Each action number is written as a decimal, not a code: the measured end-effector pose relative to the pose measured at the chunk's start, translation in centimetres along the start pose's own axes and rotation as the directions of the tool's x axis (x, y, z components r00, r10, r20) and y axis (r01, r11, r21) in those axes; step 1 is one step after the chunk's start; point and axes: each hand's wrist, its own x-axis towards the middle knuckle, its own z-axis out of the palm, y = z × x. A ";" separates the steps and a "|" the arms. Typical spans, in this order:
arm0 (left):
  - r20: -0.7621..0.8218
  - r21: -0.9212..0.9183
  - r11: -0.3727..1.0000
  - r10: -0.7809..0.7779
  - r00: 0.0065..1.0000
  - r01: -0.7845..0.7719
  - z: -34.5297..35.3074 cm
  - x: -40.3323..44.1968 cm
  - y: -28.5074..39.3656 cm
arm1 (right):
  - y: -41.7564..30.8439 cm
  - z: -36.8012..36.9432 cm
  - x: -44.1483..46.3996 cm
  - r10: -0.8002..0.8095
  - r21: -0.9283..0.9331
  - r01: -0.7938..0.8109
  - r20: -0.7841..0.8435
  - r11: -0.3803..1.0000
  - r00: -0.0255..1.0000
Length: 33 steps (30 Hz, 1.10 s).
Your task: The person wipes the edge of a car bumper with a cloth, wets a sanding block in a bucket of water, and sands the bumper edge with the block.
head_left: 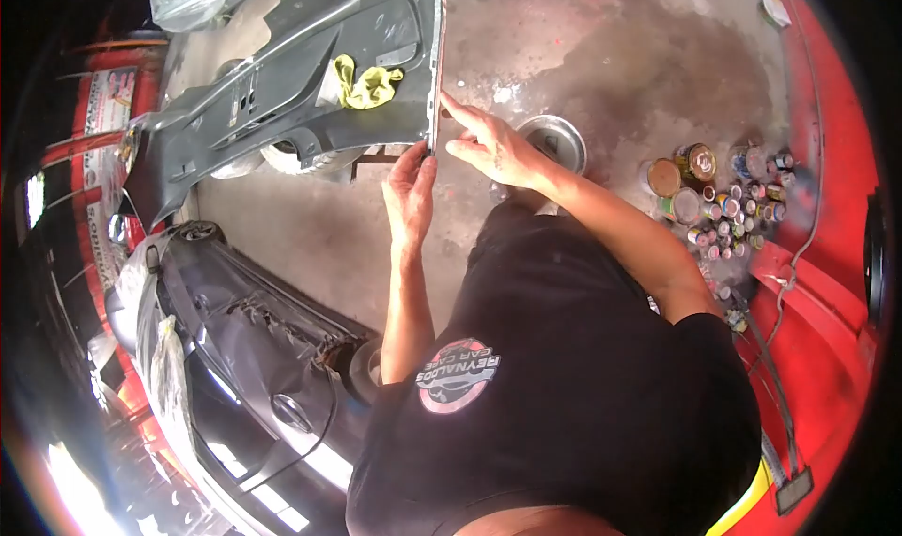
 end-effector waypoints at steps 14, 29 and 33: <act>-0.022 -0.124 0.992 0.019 1.000 -0.022 -3.4 4.1 -1.5 | 6.1 -2.9 -4.9 0.125 0.055 -0.126 0.010 0.991 0.992; 0.062 -0.218 0.976 0.014 0.998 -0.001 -7.3 11.7 -3.9 | 16.8 -7.0 -20.7 0.643 0.262 -0.610 -0.514 0.748 0.568; 0.033 -0.304 0.953 0.030 0.999 -0.018 -9.0 13.1 -5.9 | 19.5 -5.8 -21.9 0.719 0.167 -0.755 -0.486 0.634 0.497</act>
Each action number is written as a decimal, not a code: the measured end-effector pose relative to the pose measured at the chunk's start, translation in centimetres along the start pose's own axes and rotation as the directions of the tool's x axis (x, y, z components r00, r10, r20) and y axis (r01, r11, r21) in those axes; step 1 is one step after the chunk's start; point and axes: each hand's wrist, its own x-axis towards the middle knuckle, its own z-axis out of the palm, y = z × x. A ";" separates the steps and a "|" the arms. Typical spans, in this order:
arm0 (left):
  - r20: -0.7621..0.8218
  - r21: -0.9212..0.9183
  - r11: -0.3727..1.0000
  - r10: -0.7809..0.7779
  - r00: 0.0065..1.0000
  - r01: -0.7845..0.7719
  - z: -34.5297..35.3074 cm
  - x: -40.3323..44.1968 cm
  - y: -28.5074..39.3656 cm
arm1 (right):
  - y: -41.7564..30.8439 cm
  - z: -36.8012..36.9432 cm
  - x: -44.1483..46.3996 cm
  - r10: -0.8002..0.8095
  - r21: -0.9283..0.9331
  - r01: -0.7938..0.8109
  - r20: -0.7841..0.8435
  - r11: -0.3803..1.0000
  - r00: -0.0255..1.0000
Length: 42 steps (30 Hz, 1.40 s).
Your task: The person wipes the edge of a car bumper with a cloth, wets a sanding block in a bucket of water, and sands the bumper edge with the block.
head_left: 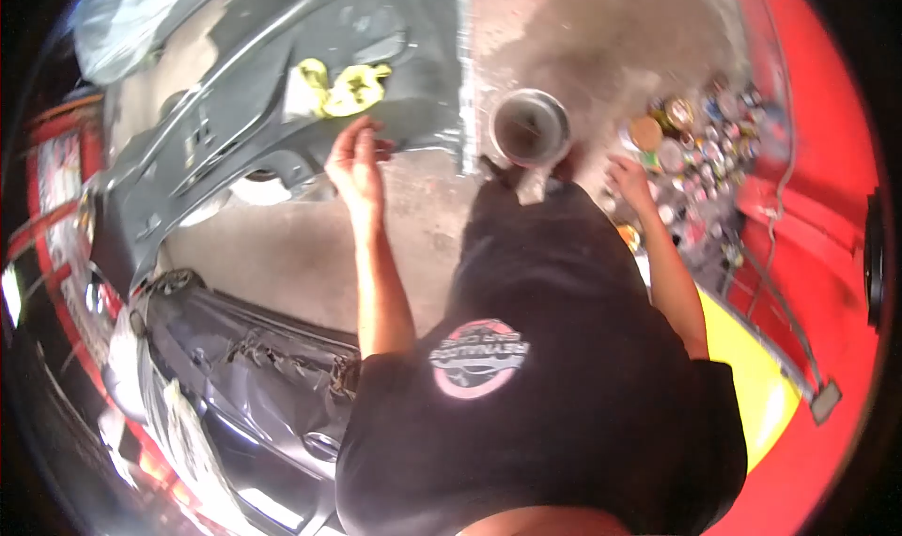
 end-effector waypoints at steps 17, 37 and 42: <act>0.175 0.949 0.238 0.147 0.974 -0.206 -9.8 17.5 -4.4 | -5.1 4.1 0.1 -0.077 -0.110 0.072 -0.044 0.991 0.996; -0.005 0.690 0.698 -0.259 0.966 0.191 -21.4 30.7 -9.2 | -2.2 3.4 -4.5 0.056 -0.012 -0.060 -0.224 0.998 0.973; -0.236 0.344 0.889 -0.230 0.944 0.302 -25.5 31.2 -6.1 | 2.0 1.3 -1.8 -0.039 -0.138 0.010 -0.207 0.990 0.977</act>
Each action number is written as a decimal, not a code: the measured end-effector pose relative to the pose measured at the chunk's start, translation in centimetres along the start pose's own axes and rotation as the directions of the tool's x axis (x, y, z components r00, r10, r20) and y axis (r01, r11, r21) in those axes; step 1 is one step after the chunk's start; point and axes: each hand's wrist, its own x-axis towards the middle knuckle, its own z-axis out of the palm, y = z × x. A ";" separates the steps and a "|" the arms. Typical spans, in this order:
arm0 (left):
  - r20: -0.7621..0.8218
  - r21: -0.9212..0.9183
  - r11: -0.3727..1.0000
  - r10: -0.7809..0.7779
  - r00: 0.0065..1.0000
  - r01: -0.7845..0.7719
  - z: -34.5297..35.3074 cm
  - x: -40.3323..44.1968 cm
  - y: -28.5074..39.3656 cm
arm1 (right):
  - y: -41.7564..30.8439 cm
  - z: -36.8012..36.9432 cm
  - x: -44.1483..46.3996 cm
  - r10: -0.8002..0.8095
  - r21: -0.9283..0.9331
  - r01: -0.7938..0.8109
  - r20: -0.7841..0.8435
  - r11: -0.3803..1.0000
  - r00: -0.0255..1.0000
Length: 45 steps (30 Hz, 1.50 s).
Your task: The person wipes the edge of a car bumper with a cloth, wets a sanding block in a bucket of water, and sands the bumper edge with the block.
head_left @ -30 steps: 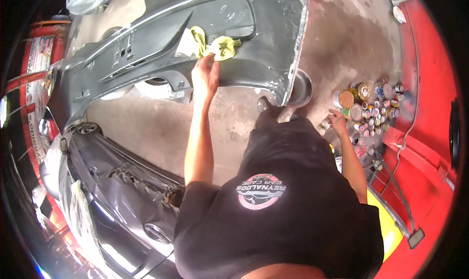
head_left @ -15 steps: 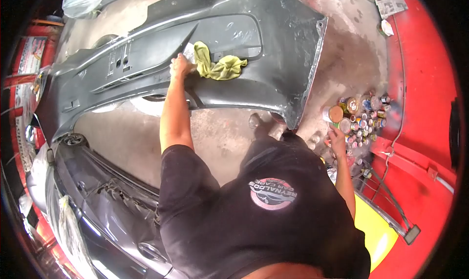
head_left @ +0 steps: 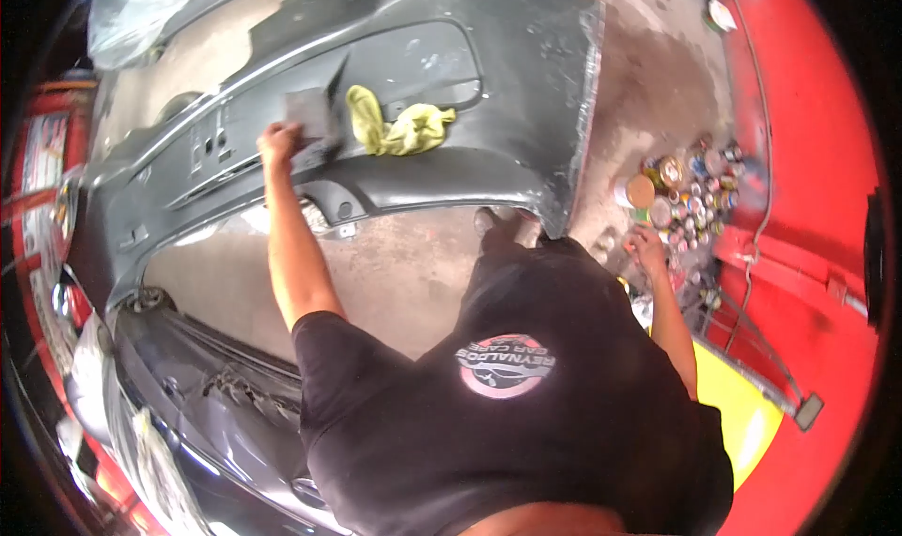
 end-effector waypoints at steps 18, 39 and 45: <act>-0.566 -0.074 0.832 0.419 0.710 -0.550 3.4 -25.4 5.2 | -0.8 0.6 3.0 0.065 0.007 -0.067 0.143 0.998 0.987; 0.507 0.149 0.844 -0.512 0.693 0.515 63.0 -35.1 -40.6 | 21.4 28.0 29.4 -0.047 -0.041 0.066 0.351 0.997 0.935; 0.329 0.434 0.757 -0.638 0.696 0.489 71.5 -23.3 -55.1 | 31.7 42.4 39.1 -0.100 -0.479 0.114 0.054 0.870 0.993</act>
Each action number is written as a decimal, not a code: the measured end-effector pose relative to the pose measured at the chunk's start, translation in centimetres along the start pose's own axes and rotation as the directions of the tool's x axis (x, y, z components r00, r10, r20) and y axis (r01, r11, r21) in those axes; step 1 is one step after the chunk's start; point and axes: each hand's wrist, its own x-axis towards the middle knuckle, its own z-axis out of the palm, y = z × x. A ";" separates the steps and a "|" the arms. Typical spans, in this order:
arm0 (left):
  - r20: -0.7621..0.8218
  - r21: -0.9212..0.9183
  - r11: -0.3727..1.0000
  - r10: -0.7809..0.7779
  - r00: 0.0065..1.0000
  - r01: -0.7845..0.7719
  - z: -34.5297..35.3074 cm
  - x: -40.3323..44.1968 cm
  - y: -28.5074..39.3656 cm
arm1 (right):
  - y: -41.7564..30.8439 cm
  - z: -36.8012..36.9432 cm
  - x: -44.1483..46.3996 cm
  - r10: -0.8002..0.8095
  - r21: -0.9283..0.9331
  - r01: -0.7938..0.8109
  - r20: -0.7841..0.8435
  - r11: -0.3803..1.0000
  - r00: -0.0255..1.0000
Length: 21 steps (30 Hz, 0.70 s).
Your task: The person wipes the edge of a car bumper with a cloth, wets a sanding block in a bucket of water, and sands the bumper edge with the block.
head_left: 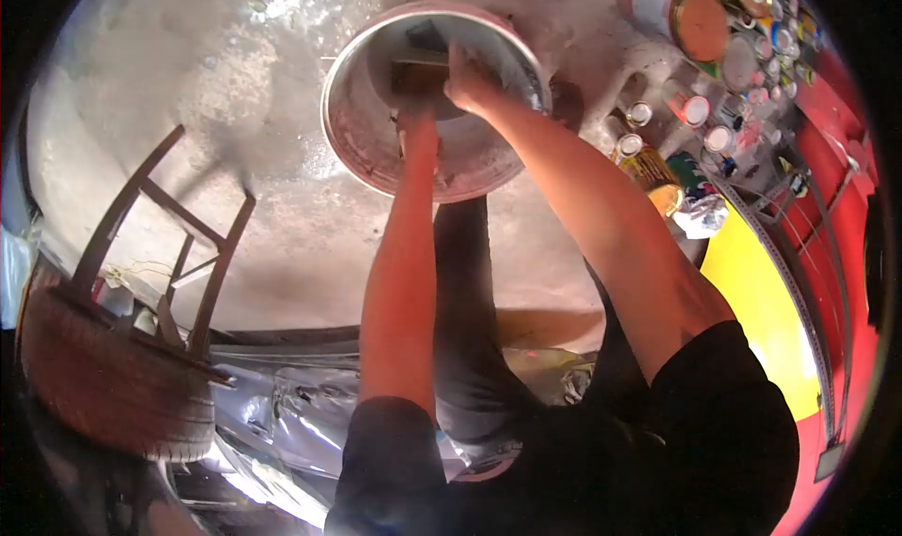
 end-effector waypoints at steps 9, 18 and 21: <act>0.348 -0.503 0.833 -0.049 0.936 0.230 1.6 6.4 -5.6 | -1.3 1.5 -1.0 0.155 0.197 -0.186 0.162 0.963 0.974; 0.018 -0.569 0.796 -0.238 0.971 0.206 -5.8 -16.4 3.2 | -6.6 -24.7 -11.4 0.047 0.785 -0.335 0.366 0.521 0.929; 0.325 -0.733 0.636 0.018 0.946 0.240 -8.8 -23.3 4.5 | -9.4 -35.6 -15.9 -0.068 0.913 -0.381 0.393 0.145 0.917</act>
